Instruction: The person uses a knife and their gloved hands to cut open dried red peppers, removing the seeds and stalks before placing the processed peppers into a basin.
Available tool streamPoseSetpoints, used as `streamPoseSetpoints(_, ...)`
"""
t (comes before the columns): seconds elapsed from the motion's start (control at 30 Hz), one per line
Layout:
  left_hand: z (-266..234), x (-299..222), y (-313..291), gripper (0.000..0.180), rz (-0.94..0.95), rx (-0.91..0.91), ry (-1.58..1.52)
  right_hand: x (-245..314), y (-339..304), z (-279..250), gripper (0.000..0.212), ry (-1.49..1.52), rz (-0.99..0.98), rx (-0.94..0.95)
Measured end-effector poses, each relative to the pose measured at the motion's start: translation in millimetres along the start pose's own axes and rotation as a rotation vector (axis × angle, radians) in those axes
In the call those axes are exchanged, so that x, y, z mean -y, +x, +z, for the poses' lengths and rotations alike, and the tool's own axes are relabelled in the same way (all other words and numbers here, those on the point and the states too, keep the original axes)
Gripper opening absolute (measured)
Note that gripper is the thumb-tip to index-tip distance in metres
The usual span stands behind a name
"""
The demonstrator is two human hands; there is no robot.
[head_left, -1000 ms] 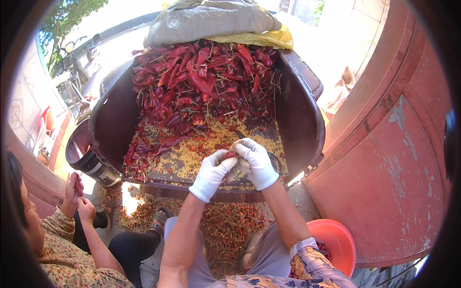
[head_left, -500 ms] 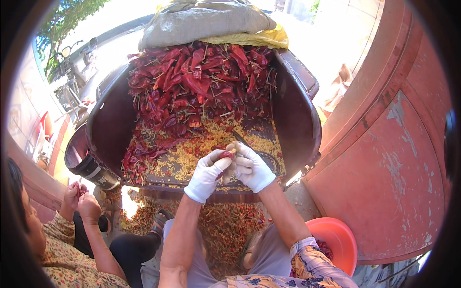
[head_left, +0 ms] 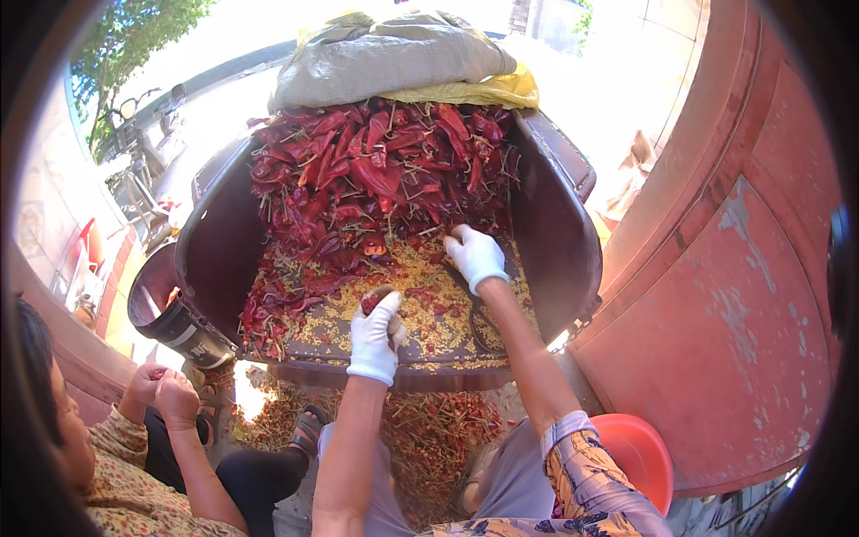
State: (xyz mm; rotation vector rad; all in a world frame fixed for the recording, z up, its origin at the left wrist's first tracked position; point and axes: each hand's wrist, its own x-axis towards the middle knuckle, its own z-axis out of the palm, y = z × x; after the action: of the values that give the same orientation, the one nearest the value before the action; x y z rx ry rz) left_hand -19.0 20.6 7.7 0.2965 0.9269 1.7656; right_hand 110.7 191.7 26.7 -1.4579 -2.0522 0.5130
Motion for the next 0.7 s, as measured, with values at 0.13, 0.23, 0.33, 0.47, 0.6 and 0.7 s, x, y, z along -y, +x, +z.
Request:
streamPoseSetpoints(0.13, 5, 10, 7, 0.008, -0.038, 0.036, -0.077, -13, 37, 30, 0.041, -0.299, 0.050, -0.070)
streamPoseSetpoints(0.23, 12, 10, 4, 0.012, -0.058, -0.017, -0.010, -19, 36, 24, 0.044, -0.216, 0.091, -0.042)
streamPoseSetpoints(0.33, -4, 13, 11, 0.017, -0.011, 0.034, -0.103, -5, 1, 8, 0.027, 0.007, 0.032, -0.108)
streamPoseSetpoints(0.47, 4, 16, 12, 0.029, -0.056, 0.040, -0.247, 19, -63, -17, 0.020, 0.544, -0.105, 0.020)
streamPoseSetpoints(0.6, 9, 18, 15, 0.034, -0.003, 0.194, -0.183, 23, -107, -10, 0.018, 0.473, -0.292, 0.065)
streamPoseSetpoints(0.7, 3, 21, 15, 0.034, 0.062, 0.220, -0.029, 24, -118, 0, 0.020, 0.330, -0.483, 0.012)
